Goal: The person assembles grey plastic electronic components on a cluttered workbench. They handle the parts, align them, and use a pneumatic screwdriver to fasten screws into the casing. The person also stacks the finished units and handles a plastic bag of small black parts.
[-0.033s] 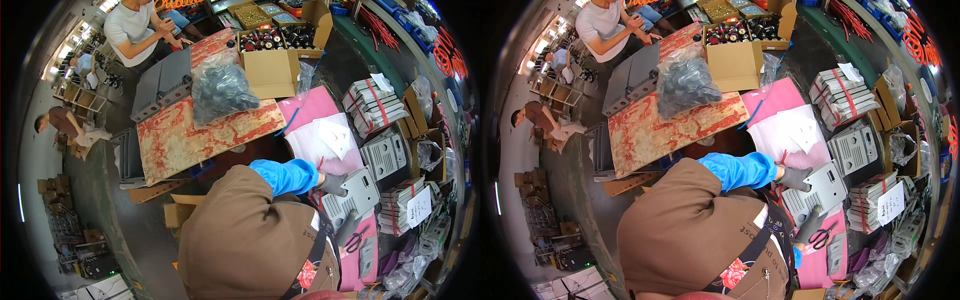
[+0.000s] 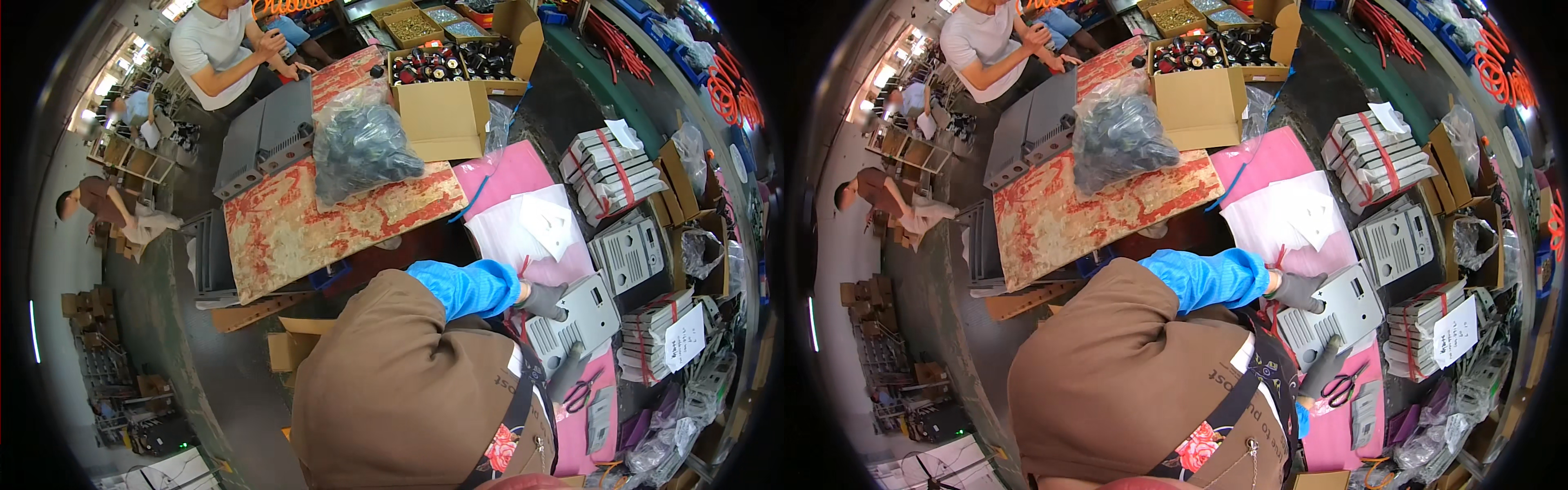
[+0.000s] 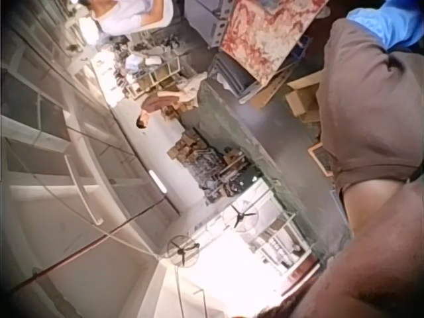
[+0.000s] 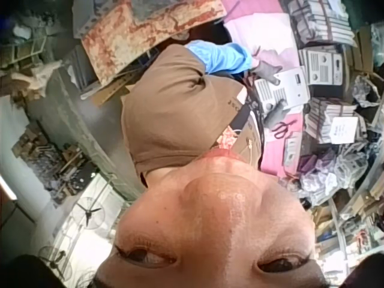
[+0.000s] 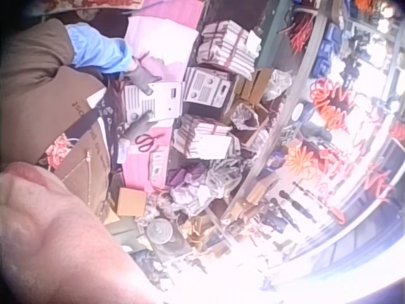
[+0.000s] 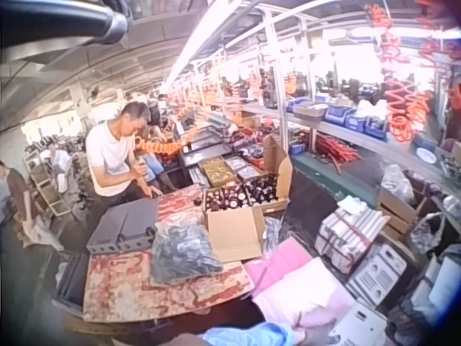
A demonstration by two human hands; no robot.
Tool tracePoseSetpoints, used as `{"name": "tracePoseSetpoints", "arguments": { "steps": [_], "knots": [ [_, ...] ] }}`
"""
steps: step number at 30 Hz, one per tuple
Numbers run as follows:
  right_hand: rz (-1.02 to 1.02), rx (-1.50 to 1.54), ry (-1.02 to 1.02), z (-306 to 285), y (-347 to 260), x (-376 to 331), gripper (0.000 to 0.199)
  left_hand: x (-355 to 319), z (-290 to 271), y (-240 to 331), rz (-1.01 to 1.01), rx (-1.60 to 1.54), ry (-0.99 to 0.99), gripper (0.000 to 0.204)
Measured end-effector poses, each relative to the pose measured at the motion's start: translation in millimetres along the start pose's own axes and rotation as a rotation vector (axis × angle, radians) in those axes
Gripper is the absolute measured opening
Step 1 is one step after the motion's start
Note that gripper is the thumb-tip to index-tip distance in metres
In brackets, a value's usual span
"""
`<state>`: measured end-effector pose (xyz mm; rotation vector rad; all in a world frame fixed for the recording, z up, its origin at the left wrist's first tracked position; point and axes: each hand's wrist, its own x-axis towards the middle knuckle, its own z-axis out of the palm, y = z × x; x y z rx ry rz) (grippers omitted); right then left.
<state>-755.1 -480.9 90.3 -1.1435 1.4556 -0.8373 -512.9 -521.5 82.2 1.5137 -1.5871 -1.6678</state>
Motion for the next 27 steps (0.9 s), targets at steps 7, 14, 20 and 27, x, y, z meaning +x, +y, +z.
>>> {"name": "tracePoseSetpoints", "arguments": {
  "steps": [7, 14, 20, 27],
  "knots": [
    [-0.051, 0.014, 0.000, 5, -10, -4, 0.081, -13, -8, 14, -0.049, 0.032, -0.030, 0.106],
    [-0.065, 0.030, -0.002, 3, -3, -1, 0.076, -11, -7, 11, -0.028, 0.034, -0.029, 0.106],
    [-0.028, 0.023, 0.001, 2, -3, -1, 0.078, -10, -6, 8, -0.011, 0.048, -0.027, 0.106],
    [-0.030, -0.005, -0.011, -1, 2, 2, 0.083, -10, -6, 7, -0.011, 0.030, -0.029, 0.106]
  ]
}}
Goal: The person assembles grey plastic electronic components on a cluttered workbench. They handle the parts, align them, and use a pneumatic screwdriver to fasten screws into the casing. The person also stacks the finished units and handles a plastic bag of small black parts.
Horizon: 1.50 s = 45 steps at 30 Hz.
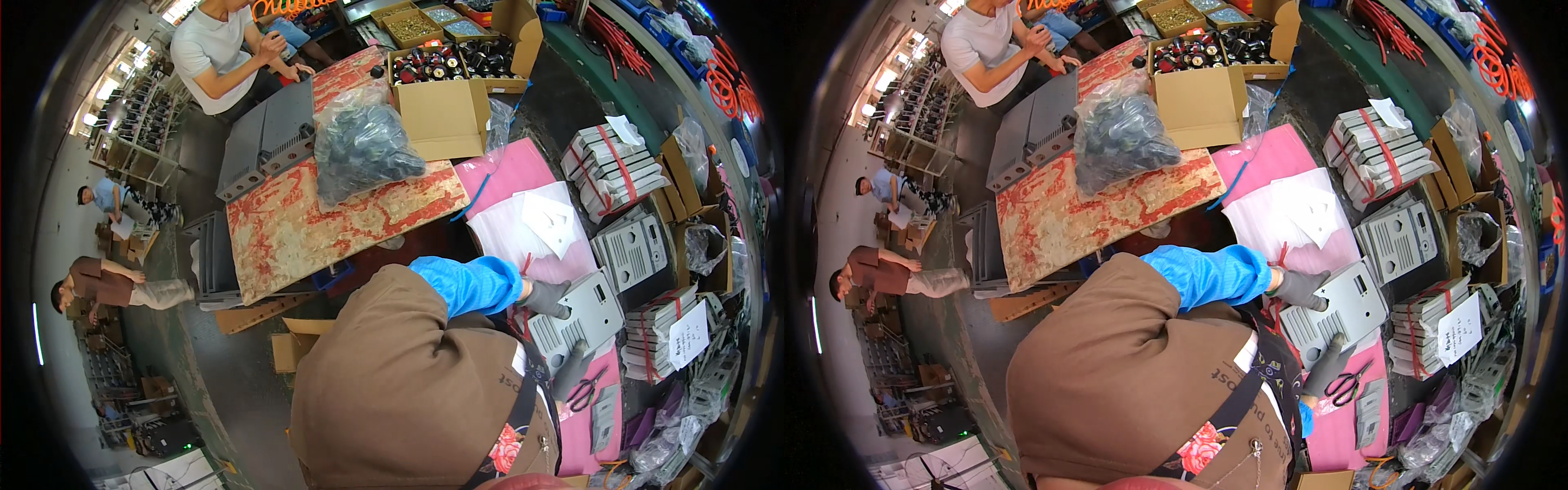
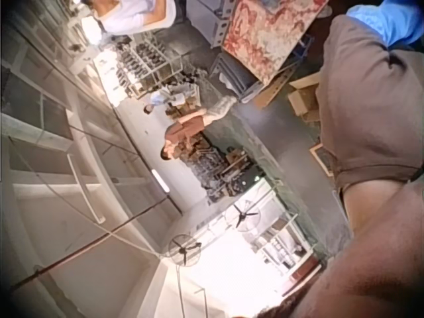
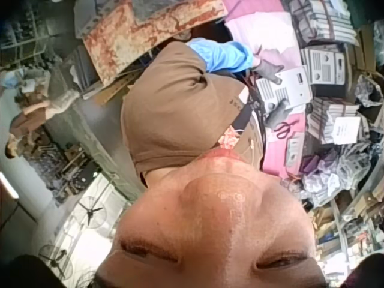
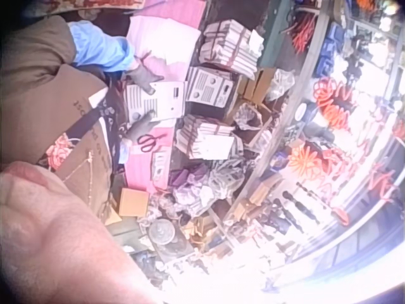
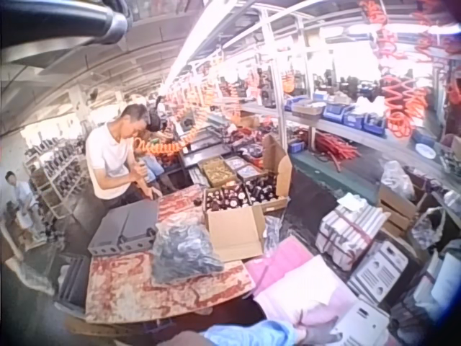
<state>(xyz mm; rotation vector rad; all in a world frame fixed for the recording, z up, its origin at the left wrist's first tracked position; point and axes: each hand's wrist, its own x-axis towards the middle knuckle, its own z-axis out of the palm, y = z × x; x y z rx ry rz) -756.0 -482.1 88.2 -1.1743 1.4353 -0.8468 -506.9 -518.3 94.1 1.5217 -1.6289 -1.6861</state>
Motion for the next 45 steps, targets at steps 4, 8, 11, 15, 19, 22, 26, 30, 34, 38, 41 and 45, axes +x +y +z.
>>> {"name": "tracePoseSetpoints", "arguments": {
  "steps": [4, 8, 11, 15, 19, 22, 26, 30, 34, 38, 41, 45],
  "knots": [
    [0.001, -0.016, -0.010, -1, -3, -1, 0.083, 3, 2, -3, -0.005, -0.004, -0.001, 0.106],
    [-0.018, -0.024, 0.015, 4, -9, -4, 0.083, 5, 3, -7, -0.008, 0.009, 0.007, 0.106],
    [-0.004, -0.019, 0.027, 3, -7, -3, 0.081, 7, 4, -7, -0.013, 0.006, 0.006, 0.106],
    [-0.014, -0.006, 0.025, 0, 0, 0, 0.079, 6, 4, -7, -0.016, 0.014, 0.012, 0.106],
    [-0.021, -0.010, 0.027, 0, 2, 1, 0.079, 4, 3, -5, -0.015, -0.018, -0.002, 0.107],
    [-0.023, 0.007, 0.013, 0, 1, 0, 0.079, -1, 2, -1, -0.011, -0.042, 0.004, 0.106],
    [0.003, 0.022, 0.018, 3, -5, -3, 0.079, 1, 3, -6, 0.034, -0.030, 0.020, 0.106],
    [0.023, 0.042, 0.033, 3, -3, -2, 0.080, 7, 5, -12, 0.046, -0.019, 0.027, 0.107],
    [0.007, 0.045, 0.027, 6, -11, -5, 0.080, 5, 4, -11, 0.032, -0.058, 0.012, 0.107],
    [0.040, 0.045, 0.030, 2, -6, -3, 0.080, -4, 1, -1, 0.031, -0.096, 0.011, 0.106],
    [0.049, 0.041, 0.028, 0, -2, -2, 0.079, 0, 4, -3, 0.032, -0.085, 0.016, 0.105],
    [0.046, -0.024, 0.048, -2, 5, 1, 0.075, -6, -1, -1, 0.034, -0.106, 0.034, 0.105]
  ]
}}
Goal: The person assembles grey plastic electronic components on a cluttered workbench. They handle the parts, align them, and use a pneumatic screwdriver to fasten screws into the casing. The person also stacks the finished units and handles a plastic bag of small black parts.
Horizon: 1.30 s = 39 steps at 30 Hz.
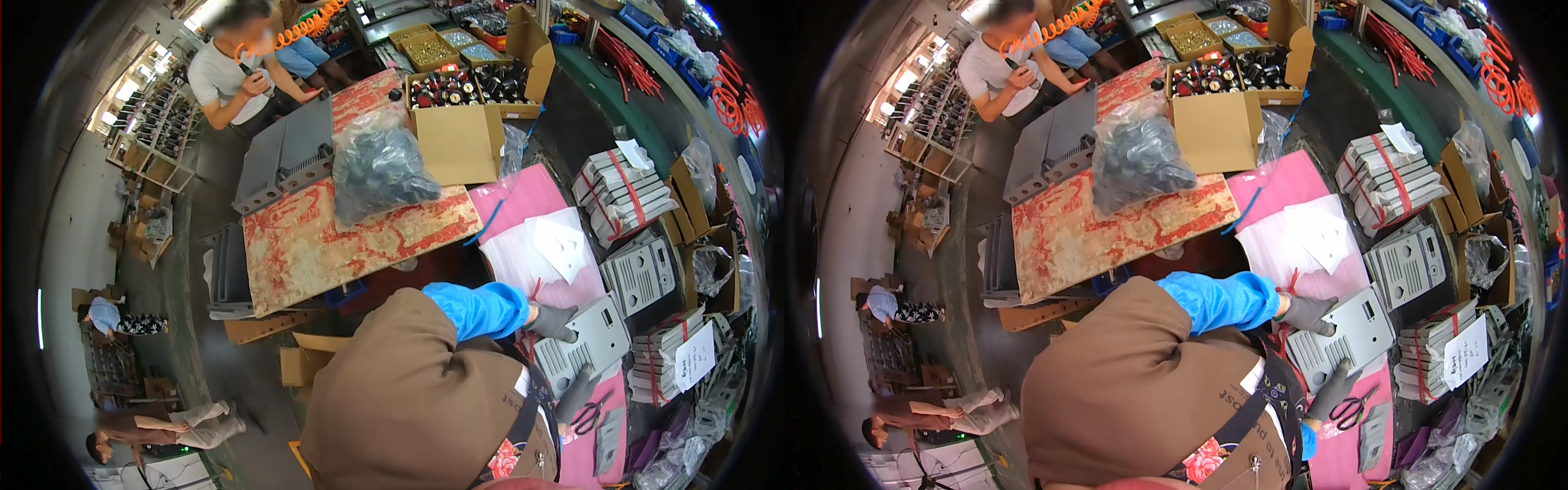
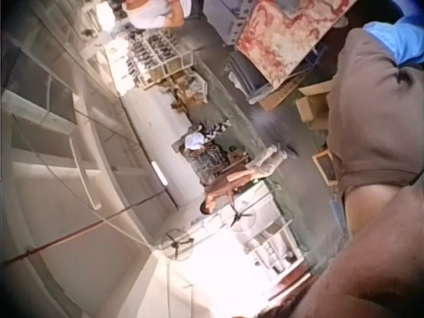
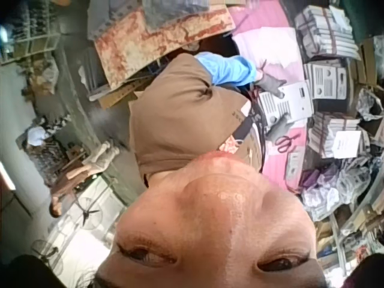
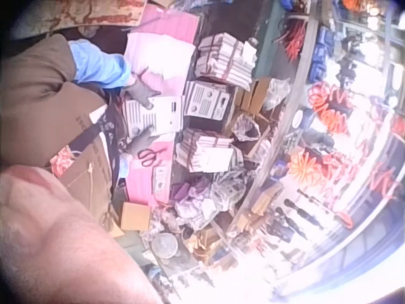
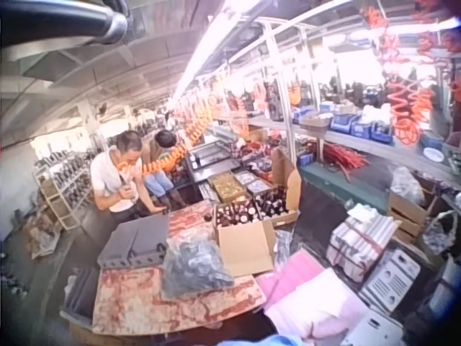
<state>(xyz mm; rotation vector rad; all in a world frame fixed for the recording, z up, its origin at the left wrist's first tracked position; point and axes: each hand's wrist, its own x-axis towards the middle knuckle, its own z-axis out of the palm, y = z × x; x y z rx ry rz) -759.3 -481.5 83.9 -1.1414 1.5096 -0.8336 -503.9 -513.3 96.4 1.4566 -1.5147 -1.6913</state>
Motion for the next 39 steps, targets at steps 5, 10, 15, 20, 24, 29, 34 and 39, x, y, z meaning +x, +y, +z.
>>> {"name": "tracePoseSetpoints", "arguments": {
  "steps": [5, 10, 15, 20, 24, 29, 34, 39],
  "knots": [
    [-0.020, 0.038, 0.003, 6, 0, 3, 0.073, 11, 2, -15, 0.035, 0.044, 0.016, 0.106],
    [-0.065, 0.033, -0.043, 0, -8, -2, 0.073, 16, 8, -15, 0.013, 0.053, 0.006, 0.106],
    [-0.045, 0.040, -0.025, 2, -7, -5, 0.069, 32, 21, -36, 0.055, 0.042, 0.086, 0.104],
    [-0.043, 0.195, -0.107, 11, -8, -14, 0.072, 26, 19, -37, 0.034, 0.046, 0.083, 0.103],
    [-0.349, -0.483, -0.119, -31, 68, 6, 0.053, 26, 16, -4, -0.040, 0.098, 0.016, 0.098],
    [-0.078, -0.070, -0.036, -7, 26, 4, 0.050, 51, 23, -51, -0.034, 0.191, 0.127, 0.088],
    [-0.081, 0.221, 0.189, -33, 21, -10, 0.051, 24, 26, -22, 0.062, -0.320, 0.140, 0.066],
    [-0.095, -0.555, 0.541, -139, 51, -22, 0.041, 14, 28, -17, 0.008, -0.342, 0.121, 0.069]
  ]
}}
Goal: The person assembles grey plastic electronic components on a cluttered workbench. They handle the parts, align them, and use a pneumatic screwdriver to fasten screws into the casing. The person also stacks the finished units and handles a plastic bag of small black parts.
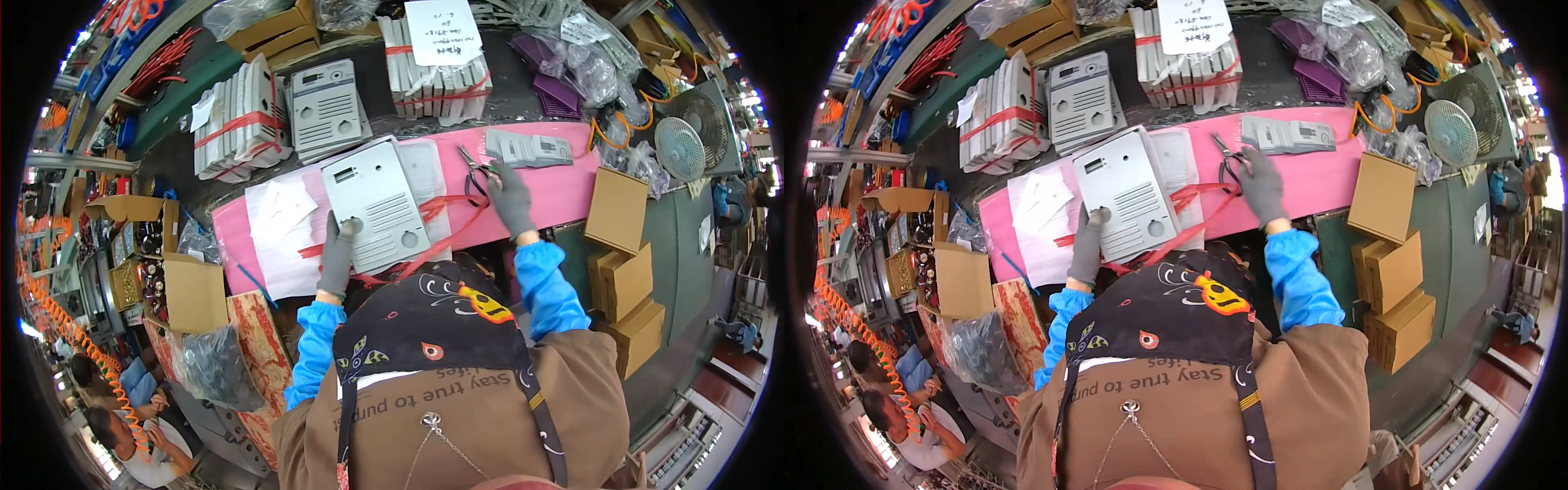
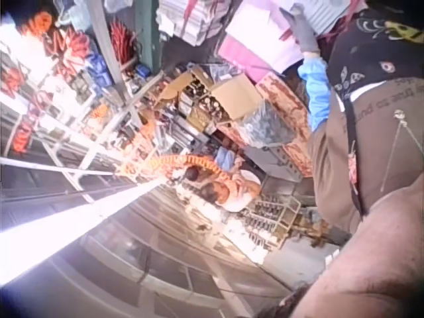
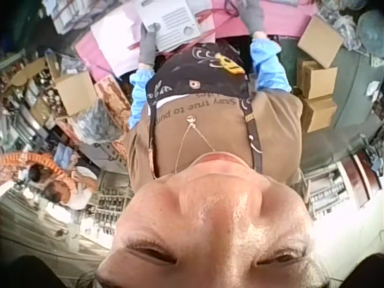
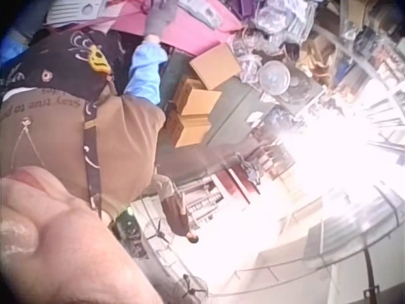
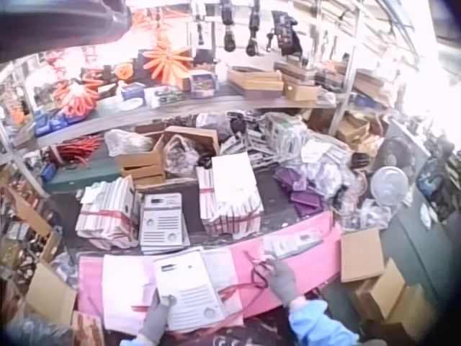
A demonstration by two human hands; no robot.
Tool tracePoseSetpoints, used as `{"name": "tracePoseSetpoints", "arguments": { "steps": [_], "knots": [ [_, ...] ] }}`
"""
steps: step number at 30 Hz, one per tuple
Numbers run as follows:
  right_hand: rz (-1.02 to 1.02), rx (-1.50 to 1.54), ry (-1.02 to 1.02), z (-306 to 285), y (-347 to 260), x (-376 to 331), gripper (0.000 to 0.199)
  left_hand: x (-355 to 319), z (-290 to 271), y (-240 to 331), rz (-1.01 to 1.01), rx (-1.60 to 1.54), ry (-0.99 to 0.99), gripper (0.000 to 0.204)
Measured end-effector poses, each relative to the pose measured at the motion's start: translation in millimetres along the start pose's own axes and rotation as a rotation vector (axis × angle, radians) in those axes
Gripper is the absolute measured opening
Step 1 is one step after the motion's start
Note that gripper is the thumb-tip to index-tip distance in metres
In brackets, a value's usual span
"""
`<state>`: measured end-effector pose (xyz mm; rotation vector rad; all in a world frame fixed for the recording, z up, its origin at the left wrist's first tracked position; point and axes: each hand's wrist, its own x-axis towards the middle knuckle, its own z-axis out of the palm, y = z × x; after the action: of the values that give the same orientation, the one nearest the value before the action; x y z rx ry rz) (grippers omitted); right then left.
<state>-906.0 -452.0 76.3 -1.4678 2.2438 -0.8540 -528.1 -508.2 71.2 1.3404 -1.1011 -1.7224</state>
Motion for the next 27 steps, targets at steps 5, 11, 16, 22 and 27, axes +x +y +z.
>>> {"name": "tracePoseSetpoints", "arguments": {
  "steps": [5, 11, 16, 22, 27],
  "knots": [
    [-0.039, -0.724, -0.004, -42, 82, 62, 0.060, -3, -3, -3, 0.032, 0.100, 0.086, 0.060],
    [-0.170, -0.858, -0.148, -56, 162, 98, 0.063, -7, 33, 36, 0.009, 0.240, 0.121, 0.073],
    [-0.407, -0.578, -0.321, -82, 160, 95, 0.051, -4, 48, 50, -0.085, 0.348, 0.191, 0.082],
    [-0.539, -0.422, -0.438, -103, 201, 95, 0.042, -2, 30, 49, -0.151, 0.189, 0.169, 0.079],
    [-0.572, -0.132, -0.026, -116, 82, 72, 0.041, -7, 20, 65, -0.144, 0.381, 0.151, 0.094]
  ]
}}
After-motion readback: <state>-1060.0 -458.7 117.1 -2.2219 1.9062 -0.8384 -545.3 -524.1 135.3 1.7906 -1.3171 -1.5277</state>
